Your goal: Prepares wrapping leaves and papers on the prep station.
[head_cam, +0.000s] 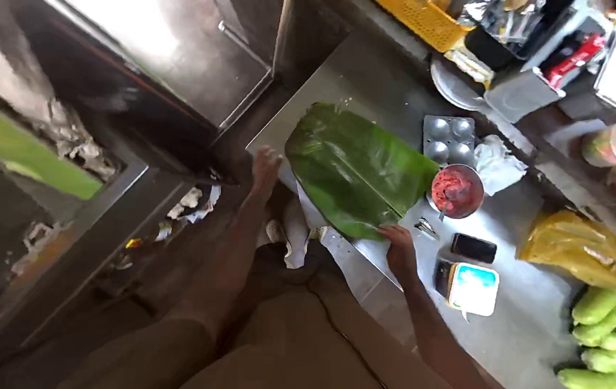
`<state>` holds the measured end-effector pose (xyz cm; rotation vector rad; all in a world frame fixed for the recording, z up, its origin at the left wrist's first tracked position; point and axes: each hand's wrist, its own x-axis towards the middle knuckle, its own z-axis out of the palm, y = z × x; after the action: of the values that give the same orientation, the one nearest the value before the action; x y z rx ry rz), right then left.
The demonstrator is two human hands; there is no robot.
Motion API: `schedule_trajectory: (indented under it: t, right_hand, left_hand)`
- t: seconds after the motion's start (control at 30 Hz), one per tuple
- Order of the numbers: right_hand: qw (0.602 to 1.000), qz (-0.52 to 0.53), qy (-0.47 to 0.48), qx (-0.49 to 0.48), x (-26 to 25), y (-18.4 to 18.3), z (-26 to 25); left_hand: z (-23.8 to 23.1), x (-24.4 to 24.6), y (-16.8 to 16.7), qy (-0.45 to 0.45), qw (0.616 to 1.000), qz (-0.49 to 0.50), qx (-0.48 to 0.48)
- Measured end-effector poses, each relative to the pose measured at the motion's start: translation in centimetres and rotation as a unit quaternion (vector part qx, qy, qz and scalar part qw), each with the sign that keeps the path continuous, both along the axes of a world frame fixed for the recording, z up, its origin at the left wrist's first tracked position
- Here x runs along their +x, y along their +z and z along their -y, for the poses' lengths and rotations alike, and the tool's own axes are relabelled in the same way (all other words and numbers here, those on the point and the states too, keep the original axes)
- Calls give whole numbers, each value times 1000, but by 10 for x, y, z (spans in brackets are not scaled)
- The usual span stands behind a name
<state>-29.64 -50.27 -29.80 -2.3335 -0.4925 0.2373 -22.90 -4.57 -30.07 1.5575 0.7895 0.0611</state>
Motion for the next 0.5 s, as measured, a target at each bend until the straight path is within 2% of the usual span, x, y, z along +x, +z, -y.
schedule_trajectory:
  t: [0.07, 0.13, 0.2, 0.27, 0.37, 0.5]
  right_hand:
    - [998, -37, 50, 27, -19, 11, -17]
    - [981, -120, 149, 24, -37, 13, -41]
    - [939, -227, 257, -17, -50, 2, -71]
    - [899, -313, 301, -62, -62, -19, -98]
    - [889, -350, 263, -134, -71, -81, -125]
    - [925, -286, 109, -227, -58, -163, -163]
  left_hand:
    - [-13, -26, 2, 44, 996, 1, 73]
    - [-29, -65, -1, 72, 989, -39, 119]
    - [-46, -115, -11, 81, 976, -109, 169]
    - [-60, -175, -24, 90, 964, -182, 173]
    - [-60, -283, -63, 151, 949, -252, 117]
    - [-38, -449, -106, 200, 927, -313, 58]
